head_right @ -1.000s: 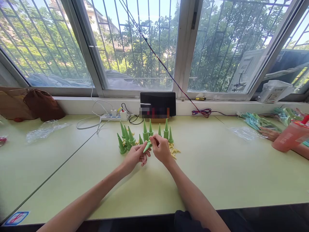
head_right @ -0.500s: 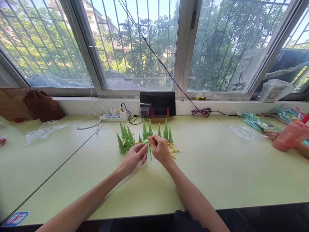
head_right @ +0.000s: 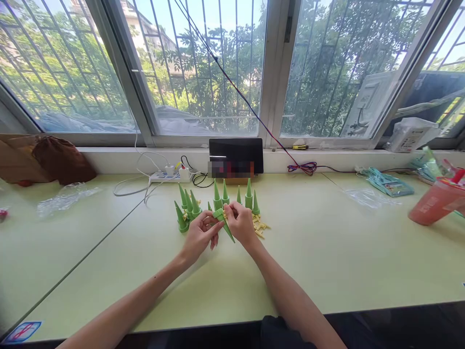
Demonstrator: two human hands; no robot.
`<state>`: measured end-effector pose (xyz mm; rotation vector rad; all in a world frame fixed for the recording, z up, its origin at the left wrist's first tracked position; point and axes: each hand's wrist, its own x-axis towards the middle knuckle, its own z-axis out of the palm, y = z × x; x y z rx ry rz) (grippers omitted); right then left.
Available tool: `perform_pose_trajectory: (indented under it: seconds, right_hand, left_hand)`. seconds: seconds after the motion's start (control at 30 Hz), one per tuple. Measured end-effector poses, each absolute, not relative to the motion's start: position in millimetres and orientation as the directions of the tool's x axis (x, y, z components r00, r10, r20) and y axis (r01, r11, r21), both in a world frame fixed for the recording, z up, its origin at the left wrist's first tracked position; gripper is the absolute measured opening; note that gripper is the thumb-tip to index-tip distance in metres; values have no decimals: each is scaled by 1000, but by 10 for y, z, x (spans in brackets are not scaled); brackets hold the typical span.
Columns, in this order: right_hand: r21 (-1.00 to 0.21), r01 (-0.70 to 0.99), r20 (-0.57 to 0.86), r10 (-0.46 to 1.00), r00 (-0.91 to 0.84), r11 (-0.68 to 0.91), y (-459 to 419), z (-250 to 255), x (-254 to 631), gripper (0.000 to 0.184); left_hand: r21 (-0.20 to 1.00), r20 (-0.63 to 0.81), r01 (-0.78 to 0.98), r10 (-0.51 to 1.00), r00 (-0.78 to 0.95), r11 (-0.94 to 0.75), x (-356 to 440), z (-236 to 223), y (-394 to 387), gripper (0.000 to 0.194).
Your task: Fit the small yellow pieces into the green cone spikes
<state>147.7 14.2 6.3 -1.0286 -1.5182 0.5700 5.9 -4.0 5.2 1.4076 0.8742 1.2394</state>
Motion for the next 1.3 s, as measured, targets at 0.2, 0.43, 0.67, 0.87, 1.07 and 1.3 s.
perform_pose_trajectory:
  seconds: [0.2,0.43,0.67,0.87,1.07,1.3]
  right_hand:
    - [-832,311,498,866,51,460,163,34,1476,39]
    - [-826,358,483,874,51,436,170,36,1470,42]
    - [-832,367,451,892,9,416,208,17,1483,44]
    - [-893,270,364,931,-41,361,271,-60,1517,44]
    - [-916,219,337,941,-37,337,284,-47,1520,43]
    - [-889,202,438,893,107,412,255,7,1530,44]
  left_hand:
    - [960,281,-26,946,162,-280,52,4,-38,36]
    - [917,357,147,927,117,-372,37,-3,-68,32]
    - [806,476,328,869,135,-492,-24,-55,-15,21]
    - [609,590,476,763,262,-634,-86,-88,47,22]
    - [611,606,456,753,256,-647,-70,-43,38,21]
    - [815,450,329,879,157,-476,30,42,-47,22]
